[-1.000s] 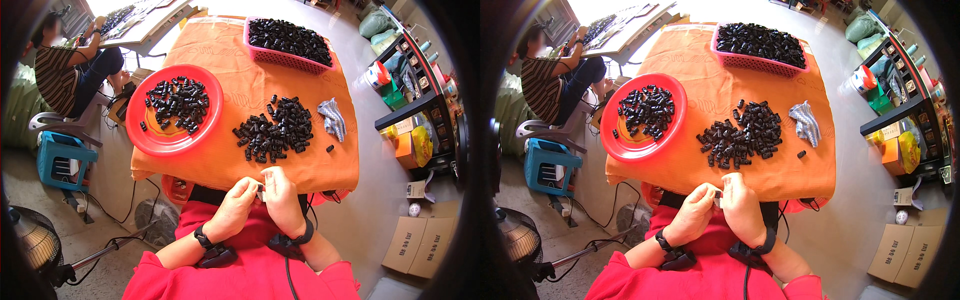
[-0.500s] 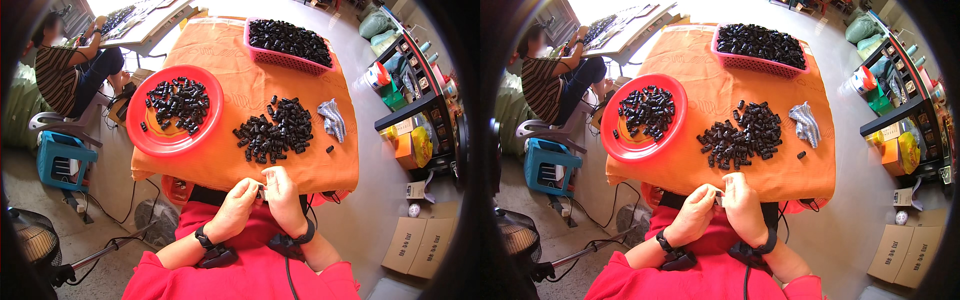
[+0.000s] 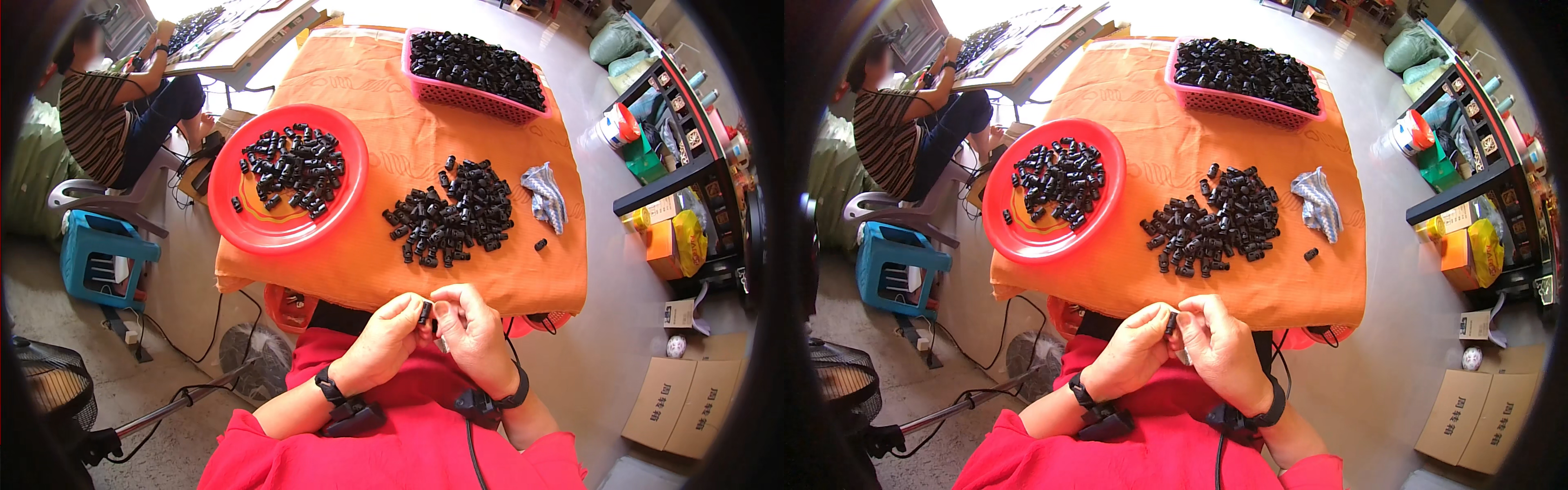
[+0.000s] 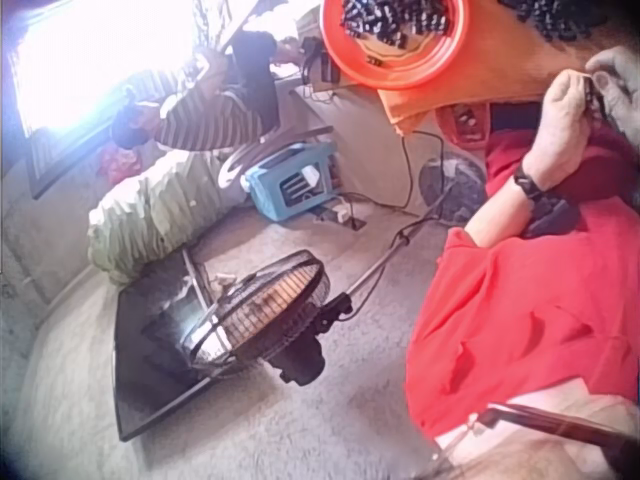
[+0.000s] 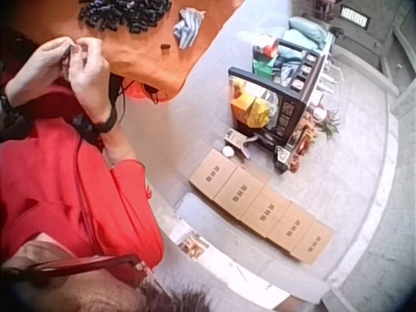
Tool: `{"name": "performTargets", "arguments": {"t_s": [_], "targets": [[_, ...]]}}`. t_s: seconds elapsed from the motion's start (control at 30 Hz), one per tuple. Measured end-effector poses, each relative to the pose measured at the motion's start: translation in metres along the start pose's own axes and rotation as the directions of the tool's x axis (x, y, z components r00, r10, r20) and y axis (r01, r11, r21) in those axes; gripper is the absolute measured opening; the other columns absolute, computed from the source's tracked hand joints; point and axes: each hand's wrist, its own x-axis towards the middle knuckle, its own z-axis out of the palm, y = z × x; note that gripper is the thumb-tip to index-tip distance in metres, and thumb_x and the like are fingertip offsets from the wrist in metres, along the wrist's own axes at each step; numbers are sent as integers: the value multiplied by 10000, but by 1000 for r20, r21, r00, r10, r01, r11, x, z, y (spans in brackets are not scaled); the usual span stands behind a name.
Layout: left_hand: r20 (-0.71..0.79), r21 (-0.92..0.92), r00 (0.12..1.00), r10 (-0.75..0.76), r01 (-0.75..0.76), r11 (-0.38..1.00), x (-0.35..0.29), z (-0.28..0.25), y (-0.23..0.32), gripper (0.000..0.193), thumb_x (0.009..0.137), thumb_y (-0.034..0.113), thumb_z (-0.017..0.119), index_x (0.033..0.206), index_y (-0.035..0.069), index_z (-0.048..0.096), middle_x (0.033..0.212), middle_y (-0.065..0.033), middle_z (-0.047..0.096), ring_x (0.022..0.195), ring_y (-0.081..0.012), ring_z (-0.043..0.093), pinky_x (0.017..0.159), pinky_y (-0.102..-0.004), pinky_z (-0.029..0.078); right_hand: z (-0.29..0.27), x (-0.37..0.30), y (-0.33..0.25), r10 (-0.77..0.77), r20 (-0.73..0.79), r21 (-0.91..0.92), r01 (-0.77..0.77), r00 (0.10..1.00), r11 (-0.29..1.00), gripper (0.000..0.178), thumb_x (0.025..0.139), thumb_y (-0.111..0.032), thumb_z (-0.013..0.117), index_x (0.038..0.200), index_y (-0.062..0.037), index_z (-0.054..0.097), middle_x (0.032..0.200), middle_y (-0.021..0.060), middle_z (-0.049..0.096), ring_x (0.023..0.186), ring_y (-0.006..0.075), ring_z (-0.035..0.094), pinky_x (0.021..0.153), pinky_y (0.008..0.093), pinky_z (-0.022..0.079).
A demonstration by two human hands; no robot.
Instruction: Manually assemble small black plastic or rubber components at a table.
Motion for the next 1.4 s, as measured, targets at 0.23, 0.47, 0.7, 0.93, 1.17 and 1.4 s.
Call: {"name": "performTargets", "arguments": {"t_s": [0.23, 0.47, 0.7, 0.93, 1.17, 1.4], "targets": [[18, 2, 999, -44, 44, 999, -5, 12, 10, 203, 1053, 251, 480, 1000, 66, 544, 916, -23, 553, 827, -129, 515, 774, -303, 450, -2, -4, -5, 64, 61, -31, -63, 996, 998, 137, 969, -117, 617, 1030, -10, 556, 776, 74, 686, 624, 99, 642, 554, 247, 501], [93, -55, 994, -57, 62, 997, -4, 6, 7, 211, 1057, 262, 476, 990, 73, 543, 890, -11, 540, 812, -122, 492, 761, -285, 429, -4, -7, -10, 85, 85, 135, -96, 993, 986, 73, 980, -43, 569, 1027, -1, 532, 784, 52, 664, 606, 58, 588, 526, 223, 480], [127, -64, 990, -60, 68, 996, -4, 1, 6, 223, 1046, 282, 500, 980, 76, 551, 896, -11, 546, 815, -123, 492, 761, -283, 426, -2, -7, -10, 63, 83, 95, -71, 995, 993, 42, 996, -35, 528, 1025, -5, 523, 769, 46, 652, 607, 55, 582, 526, 225, 480], [148, -64, 987, -63, 74, 995, -3, 3, 9, 226, 1030, 286, 528, 971, 69, 546, 895, -15, 548, 823, -126, 503, 761, -288, 428, -3, -7, -10, 70, 79, 99, -78, 994, 992, 40, 1004, -40, 513, 1023, -9, 528, 755, 49, 645, 614, 61, 588, 532, 229, 478], [100, -1, 995, -23, 23, 1000, -3, -2, 4, 214, 1060, 270, 468, 1008, 77, 545, 916, -8, 548, 849, -112, 524, 756, -268, 440, -3, -7, -7, 78, 121, 87, -89, 990, 992, 82, 1020, -85, 516, 1068, -17, 513, 827, 43, 660, 656, 46, 581, 541, 197, 458], [99, 17, 995, -31, 29, 999, -4, 1, 8, 203, 1066, 260, 454, 1010, 84, 539, 916, 12, 528, 833, -95, 500, 765, -267, 441, -3, -6, -7, 71, 103, 82, -79, 992, 993, 99, 1003, -89, 563, 1045, -16, 512, 815, 34, 653, 630, 36, 564, 524, 198, 454]]}}
